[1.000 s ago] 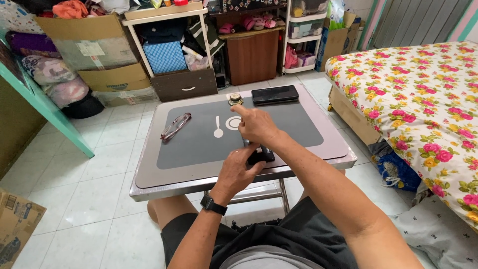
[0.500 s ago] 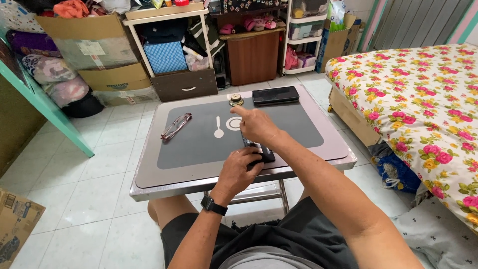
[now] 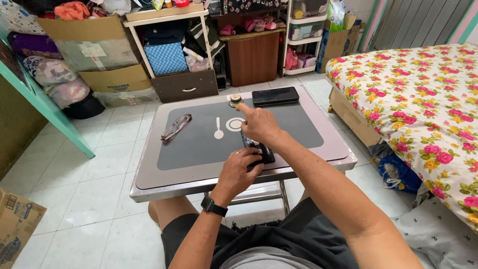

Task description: Using a precision screwdriver to remove small screws from the internal frame of a mobile phone.

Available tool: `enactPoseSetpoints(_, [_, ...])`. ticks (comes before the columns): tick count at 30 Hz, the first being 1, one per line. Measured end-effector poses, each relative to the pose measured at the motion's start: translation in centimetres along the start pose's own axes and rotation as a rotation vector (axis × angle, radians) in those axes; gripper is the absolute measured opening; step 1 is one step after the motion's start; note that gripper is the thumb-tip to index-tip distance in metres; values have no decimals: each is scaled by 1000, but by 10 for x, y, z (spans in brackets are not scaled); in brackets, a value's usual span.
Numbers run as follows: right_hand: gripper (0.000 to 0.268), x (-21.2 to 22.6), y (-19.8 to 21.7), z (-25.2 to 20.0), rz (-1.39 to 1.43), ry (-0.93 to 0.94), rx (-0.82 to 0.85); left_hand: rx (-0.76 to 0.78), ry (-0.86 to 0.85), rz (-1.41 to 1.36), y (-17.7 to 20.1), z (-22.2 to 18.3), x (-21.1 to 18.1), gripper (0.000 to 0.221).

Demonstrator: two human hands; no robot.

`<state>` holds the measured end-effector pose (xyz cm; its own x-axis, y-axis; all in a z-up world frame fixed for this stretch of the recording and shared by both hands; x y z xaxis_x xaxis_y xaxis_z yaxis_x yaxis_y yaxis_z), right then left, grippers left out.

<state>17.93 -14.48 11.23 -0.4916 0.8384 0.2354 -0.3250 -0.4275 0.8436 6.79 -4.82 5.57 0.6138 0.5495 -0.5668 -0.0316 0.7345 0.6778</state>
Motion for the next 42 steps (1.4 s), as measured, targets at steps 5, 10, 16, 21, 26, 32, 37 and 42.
enactPoseSetpoints(5, [50,6,3,2,27,2,23,5,-2,-6,-1,-2,1,25])
enactPoseSetpoints(10, [48,1,0,1,12,49,-23,24,34,-16,-2,0,3,26])
enactPoseSetpoints(16, [56,20,7,0,172,59,50,34,48,-35,1,-2,-1,26])
enactPoseSetpoints(21, [51,22,-2,3,205,95,69,28,46,-32,-1,0,0,27])
enactPoseSetpoints(26, [50,8,-6,6,10,76,71,6,27,-29,3,0,-4,25])
enactPoseSetpoints(32, [55,2,-9,8,-8,73,133,-39,-50,-21,3,-2,-4,23])
enactPoseSetpoints(37, [54,0,-9,9,-49,113,116,-59,-72,-21,1,-2,-1,23])
enactPoseSetpoints(42, [55,27,16,2,91,173,115,-52,-87,2,-1,-3,-2,24])
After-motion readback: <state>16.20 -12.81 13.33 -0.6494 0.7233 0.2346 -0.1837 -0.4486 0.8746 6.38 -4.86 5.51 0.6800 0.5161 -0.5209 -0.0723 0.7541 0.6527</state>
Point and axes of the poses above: each hand's wrist, its own z-axis towards the middle knuckle, its own y-axis out of the back of the hand, x = y × z, the point moved 10 cm from there along z, towards the middle knuckle, and after that the axes turned 10 degrees about y, right-handed, at the moved point
